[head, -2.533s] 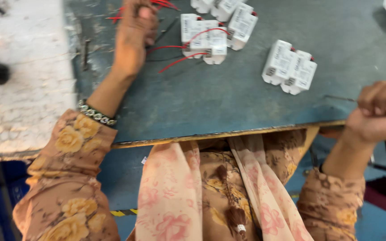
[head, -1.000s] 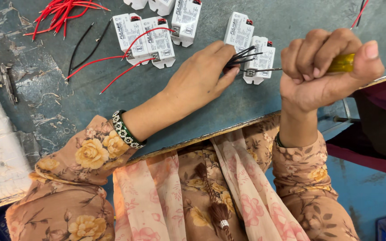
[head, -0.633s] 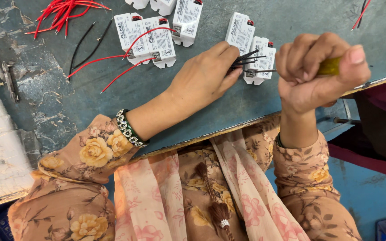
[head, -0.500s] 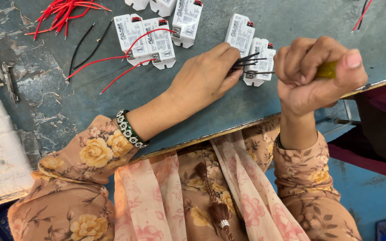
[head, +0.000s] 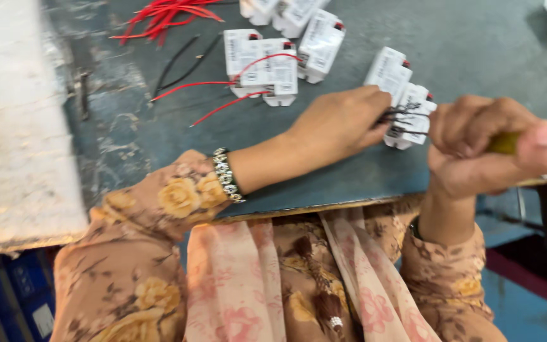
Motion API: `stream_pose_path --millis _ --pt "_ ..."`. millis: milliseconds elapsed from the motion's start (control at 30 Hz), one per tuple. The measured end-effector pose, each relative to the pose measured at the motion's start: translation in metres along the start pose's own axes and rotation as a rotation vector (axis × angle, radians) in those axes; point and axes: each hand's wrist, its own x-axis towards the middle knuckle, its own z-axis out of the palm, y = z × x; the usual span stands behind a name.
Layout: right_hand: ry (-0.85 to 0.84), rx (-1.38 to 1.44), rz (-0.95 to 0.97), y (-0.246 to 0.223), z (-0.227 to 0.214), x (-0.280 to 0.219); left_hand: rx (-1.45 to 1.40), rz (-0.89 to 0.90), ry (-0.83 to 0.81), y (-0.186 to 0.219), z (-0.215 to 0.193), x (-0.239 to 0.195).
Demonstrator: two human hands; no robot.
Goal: The person connects red and black wires to white electronic driver modules using a screwdriver, handling several modules one by one on a workbench.
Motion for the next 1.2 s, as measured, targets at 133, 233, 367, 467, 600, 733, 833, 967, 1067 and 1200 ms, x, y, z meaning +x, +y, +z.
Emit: stream_pose_path --millis 133,233,367,467,600,733,833,967,1067,1200 --pt "0.015 -0.055 -0.003 0.000 -0.004 0.002 -0.009 0.025 0.036 -0.004 0.009 -0.003" --pt "-0.004 -0.050 0.020 -0.004 -0.002 0.001 -0.091 0.028 0.038 -0.008 0.009 -0.001" --pt "0.005 0.005 0.033 -0.009 -0.003 0.003 -0.418 -0.292 -0.156 -0.013 -0.012 0.002" --pt "0.032 0.024 0.004 -0.018 -0.006 0.006 -0.549 -0.338 -0.128 -0.018 -0.040 0.005" --pt "0.013 0.032 -0.040 -0.022 0.001 0.018 -0.095 0.003 0.086 -0.021 -0.069 -0.004" --pt "-0.034 0.023 -0.097 -0.003 0.017 0.036 -0.106 0.023 0.043 -0.021 -0.072 -0.003" --pt "-0.079 0.015 -0.104 0.010 0.024 0.050 -0.084 0.013 -0.011 -0.027 -0.072 0.003" --pt "-0.099 0.036 -0.066 0.015 0.023 0.055 -0.028 0.068 -0.004 -0.031 -0.071 0.004" --pt "-0.082 0.056 -0.040 0.018 0.020 0.056 -0.043 -0.008 -0.069 -0.037 -0.075 0.007" --pt "-0.077 0.060 -0.034 0.019 0.022 0.058 0.028 -0.008 -0.046 -0.035 -0.070 0.006"
